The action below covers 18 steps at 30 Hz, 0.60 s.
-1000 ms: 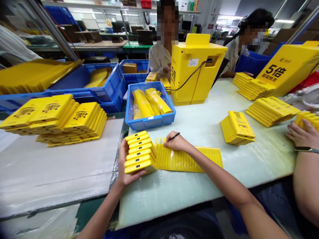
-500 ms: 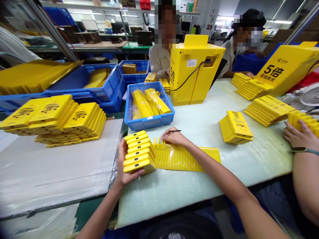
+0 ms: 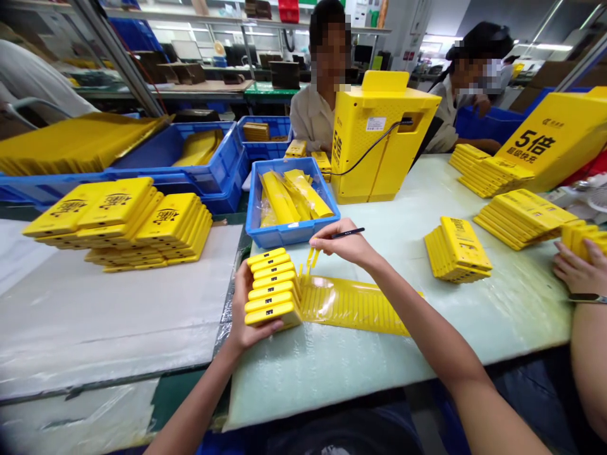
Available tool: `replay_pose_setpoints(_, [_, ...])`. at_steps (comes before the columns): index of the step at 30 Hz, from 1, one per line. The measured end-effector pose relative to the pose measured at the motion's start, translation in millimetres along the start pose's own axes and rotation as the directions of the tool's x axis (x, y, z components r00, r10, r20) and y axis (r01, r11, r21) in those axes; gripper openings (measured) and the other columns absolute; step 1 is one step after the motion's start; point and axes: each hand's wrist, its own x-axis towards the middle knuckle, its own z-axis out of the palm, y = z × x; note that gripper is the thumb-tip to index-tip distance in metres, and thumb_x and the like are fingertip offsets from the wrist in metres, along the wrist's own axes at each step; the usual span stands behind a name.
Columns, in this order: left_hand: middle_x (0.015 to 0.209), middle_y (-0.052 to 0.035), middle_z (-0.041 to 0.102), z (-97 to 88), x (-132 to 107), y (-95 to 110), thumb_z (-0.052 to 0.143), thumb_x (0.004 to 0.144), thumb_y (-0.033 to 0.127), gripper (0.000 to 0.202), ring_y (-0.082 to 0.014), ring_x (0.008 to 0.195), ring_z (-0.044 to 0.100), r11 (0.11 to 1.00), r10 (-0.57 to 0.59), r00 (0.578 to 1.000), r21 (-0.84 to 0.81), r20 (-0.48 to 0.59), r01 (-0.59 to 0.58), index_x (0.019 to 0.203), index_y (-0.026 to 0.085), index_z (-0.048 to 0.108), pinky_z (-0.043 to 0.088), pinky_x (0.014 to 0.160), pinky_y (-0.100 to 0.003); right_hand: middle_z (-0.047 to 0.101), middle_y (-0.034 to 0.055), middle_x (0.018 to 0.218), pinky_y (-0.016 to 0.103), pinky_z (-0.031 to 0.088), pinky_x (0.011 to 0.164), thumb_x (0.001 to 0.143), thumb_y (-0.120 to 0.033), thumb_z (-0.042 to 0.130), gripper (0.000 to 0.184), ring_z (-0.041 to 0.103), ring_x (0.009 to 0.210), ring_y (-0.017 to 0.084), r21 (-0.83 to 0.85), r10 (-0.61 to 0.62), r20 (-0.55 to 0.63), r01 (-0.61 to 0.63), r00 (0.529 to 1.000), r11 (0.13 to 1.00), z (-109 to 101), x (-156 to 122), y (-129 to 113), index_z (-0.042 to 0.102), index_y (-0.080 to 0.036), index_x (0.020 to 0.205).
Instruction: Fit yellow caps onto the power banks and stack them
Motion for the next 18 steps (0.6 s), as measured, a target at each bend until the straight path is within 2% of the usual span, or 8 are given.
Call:
replay_pose_setpoints(3, [0.171,-0.0215,0.052,3.3,-2.9,-1.9,0.098,0.068,0.075,0.137,-0.0519,0.158,0.056,1.000,-0.012,1.000,0.027,-0.016,0.013,0.176,0.029,0.030,0.040,0.134,-0.078,0.071,0.0055,0.059,0.028,0.049,0.052,0.067,-0.050,0.096,0.037,0.059,0.054,0.015,0.116,0.033,-0.100,-0.022,0.994,0.993,9.8,-9.4,-23.6,0.089,-0.015,0.076])
replay_pose_setpoints(5, [0.172,-0.0240,0.050,6.3,-5.1,-3.1,0.102,0.065,0.071,0.142,-0.0522,0.159,0.055,0.999,-0.034,0.999,0.027,-0.020,0.035,0.177,0.026,0.026,0.038,0.136,-0.078,0.070,0.0050,0.058,0.027,0.047,0.051,0.069,-0.051,0.095,0.037,0.057,0.052,0.014,0.138,-0.002,-0.185,0.028,0.983,0.990,24.7,-12.1,-37.0,0.089,-0.015,0.074])
replay_pose_setpoints(8, [0.172,-0.0271,0.048,10.6,-6.7,-3.3,0.103,0.066,0.066,0.145,-0.0516,0.159,0.055,0.999,-0.045,0.999,-0.011,-0.010,0.045,0.177,0.022,0.021,0.038,0.136,-0.077,0.066,0.0030,0.055,0.027,0.043,0.049,0.070,-0.052,0.096,0.038,0.053,0.049,0.012,0.113,-0.075,-0.222,0.102,0.972,0.988,49.3,-10.0,-50.0,0.090,-0.015,0.075])
replay_pose_setpoints(12, [0.173,-0.0229,0.048,13.5,-7.1,-1.8,0.101,0.069,0.070,0.139,-0.0511,0.161,0.052,1.000,-0.016,1.000,-0.022,-0.014,0.016,0.177,0.028,0.023,0.036,0.136,-0.079,0.067,0.0020,0.058,0.028,0.045,0.051,0.075,-0.053,0.092,0.038,0.054,0.053,0.014,0.067,-0.097,-0.235,0.115,0.967,0.991,69.4,-4.3,-54.6,0.092,-0.016,0.082])
replay_pose_setpoints(15, [0.173,-0.0230,0.046,14.4,-8.0,-2.1,0.101,0.068,0.071,0.141,-0.0520,0.162,0.050,1.000,-0.022,0.999,0.001,-0.028,0.022,0.177,0.027,0.024,0.036,0.137,-0.079,0.068,0.0027,0.060,0.030,0.048,0.054,0.076,-0.055,0.091,0.039,0.059,0.058,0.017,0.072,-0.062,-0.227,0.080,0.972,0.994,76.8,-5.5,-53.7,0.093,-0.016,0.086])
replay_pose_setpoints(18, [0.173,-0.0239,0.044,15.6,-9.0,-2.0,0.102,0.065,0.072,0.144,-0.0536,0.162,0.049,0.999,-0.030,0.999,0.025,-0.041,0.031,0.176,0.026,0.024,0.037,0.136,-0.080,0.072,0.0040,0.064,0.032,0.055,0.064,0.077,-0.055,0.090,0.036,0.067,0.067,0.020,0.059,-0.081,-0.251,0.099,0.964,0.993,83.4,-10.3,-52.3,0.089,-0.019,0.073])
